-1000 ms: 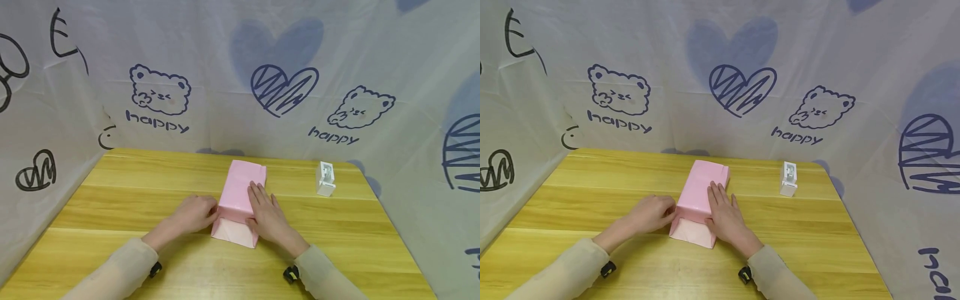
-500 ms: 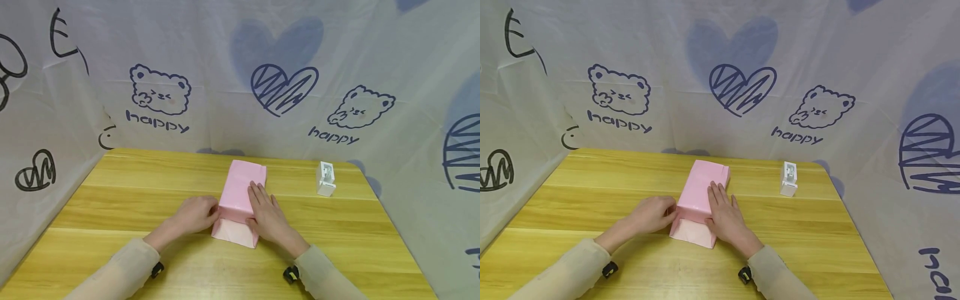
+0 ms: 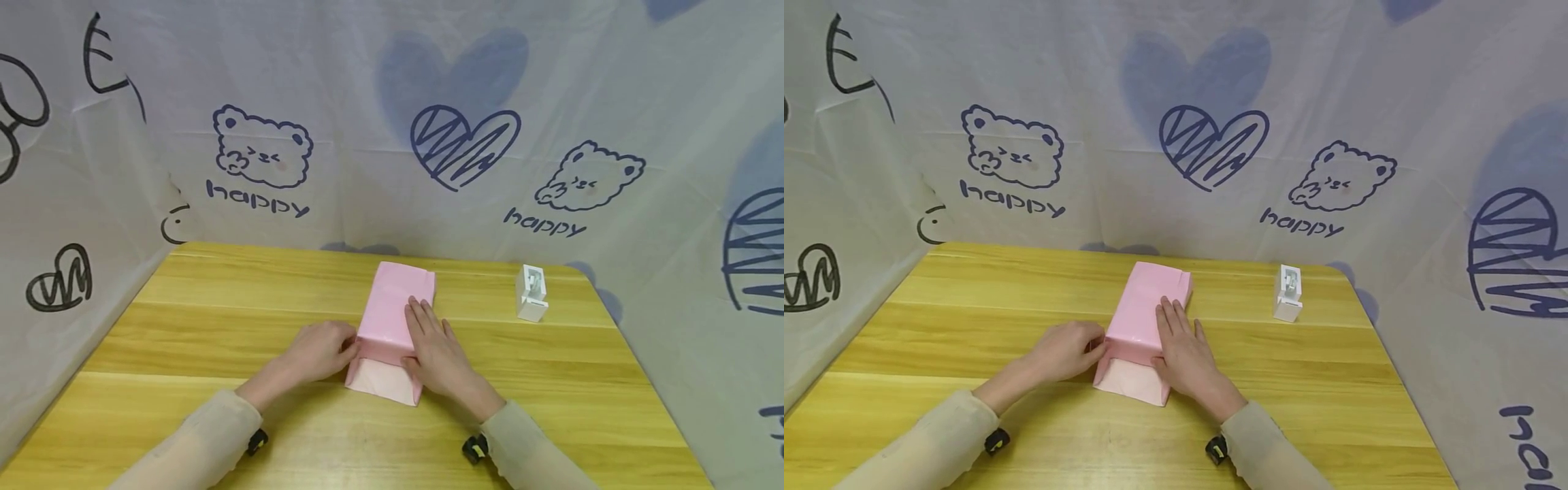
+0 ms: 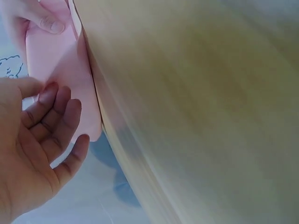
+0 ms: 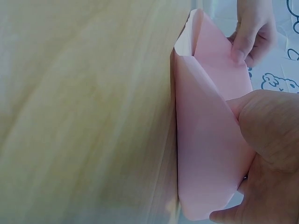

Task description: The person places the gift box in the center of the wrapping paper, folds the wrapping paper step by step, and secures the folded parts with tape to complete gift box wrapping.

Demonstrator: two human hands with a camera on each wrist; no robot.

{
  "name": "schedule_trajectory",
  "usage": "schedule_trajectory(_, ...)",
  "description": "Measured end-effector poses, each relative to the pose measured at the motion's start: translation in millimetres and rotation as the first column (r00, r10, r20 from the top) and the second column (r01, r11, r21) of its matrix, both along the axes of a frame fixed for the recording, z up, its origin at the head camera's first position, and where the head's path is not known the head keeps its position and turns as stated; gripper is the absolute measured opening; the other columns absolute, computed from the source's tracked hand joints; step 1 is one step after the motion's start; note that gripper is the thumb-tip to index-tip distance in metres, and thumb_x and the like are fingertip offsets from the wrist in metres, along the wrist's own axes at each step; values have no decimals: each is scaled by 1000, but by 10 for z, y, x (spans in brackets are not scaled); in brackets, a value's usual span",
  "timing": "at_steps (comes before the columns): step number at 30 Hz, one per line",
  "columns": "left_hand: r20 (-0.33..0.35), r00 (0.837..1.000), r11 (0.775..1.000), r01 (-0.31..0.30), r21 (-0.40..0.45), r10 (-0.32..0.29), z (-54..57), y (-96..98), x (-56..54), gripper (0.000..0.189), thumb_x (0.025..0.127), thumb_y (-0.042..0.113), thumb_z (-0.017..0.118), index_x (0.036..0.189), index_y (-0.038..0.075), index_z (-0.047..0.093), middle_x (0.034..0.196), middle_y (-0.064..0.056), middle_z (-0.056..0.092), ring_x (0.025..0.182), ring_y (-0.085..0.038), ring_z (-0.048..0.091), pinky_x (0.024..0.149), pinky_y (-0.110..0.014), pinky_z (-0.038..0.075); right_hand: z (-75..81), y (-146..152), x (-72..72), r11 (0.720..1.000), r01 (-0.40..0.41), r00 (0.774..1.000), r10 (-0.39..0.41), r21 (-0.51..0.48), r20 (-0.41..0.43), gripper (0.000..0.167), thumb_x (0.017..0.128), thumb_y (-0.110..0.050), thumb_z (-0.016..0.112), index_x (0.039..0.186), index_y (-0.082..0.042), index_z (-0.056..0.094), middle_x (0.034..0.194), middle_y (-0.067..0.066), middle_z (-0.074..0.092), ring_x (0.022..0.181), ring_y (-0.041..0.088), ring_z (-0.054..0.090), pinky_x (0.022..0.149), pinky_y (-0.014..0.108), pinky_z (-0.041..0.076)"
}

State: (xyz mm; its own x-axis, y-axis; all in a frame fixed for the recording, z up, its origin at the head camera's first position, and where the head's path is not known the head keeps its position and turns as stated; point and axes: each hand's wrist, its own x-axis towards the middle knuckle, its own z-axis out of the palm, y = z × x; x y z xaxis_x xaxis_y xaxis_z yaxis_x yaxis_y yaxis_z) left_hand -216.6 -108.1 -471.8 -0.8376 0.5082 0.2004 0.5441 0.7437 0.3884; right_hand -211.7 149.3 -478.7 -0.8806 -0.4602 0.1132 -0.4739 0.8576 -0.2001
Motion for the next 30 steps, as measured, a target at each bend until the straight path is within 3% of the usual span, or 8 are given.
schedule_trajectory(6,67,997,999,49,-5,-49,-22,-34,31,28,98,25,70,73,24,58,65,14,52,56,-2,45,48,-23,39,7,2,8,1000,-3,1000,3,-5,5,95,95,-28,77,164,1,19,174,15,11,160,35,12,121,65,27)
schedule_trajectory(11,74,996,998,55,1,-55,-42,-40,35,30,99,22,69,73,22,55,66,12,50,57,-3,44,48,-22,37,9,2,8,1000,-4,1000,4,-11,3,94,95,-27,77,164,1,20,174,15,13,159,36,12,121,66,28)
schedule_trajectory(17,119,992,999,53,-3,-52,-44,-53,39,29,98,29,72,73,25,59,65,14,52,57,-2,47,50,-23,40,14,-3,5,1000,2,1000,-2,-3,16,95,95,-27,77,165,1,19,174,14,10,160,35,11,121,65,27)
schedule_trajectory(25,103,992,997,78,-7,-77,-55,-69,48,32,97,25,71,70,22,54,62,13,48,56,-2,43,48,-23,34,32,-4,17,1000,5,1000,-5,-1,23,95,96,-27,77,165,0,18,174,13,10,160,34,11,121,64,27)
schedule_trajectory(30,143,986,996,85,3,-85,-58,-73,56,32,96,28,75,71,23,56,61,14,48,55,-1,42,48,-20,33,39,-6,25,1000,5,1000,-5,-2,22,94,96,-27,76,165,0,19,174,13,10,160,33,11,122,64,27)
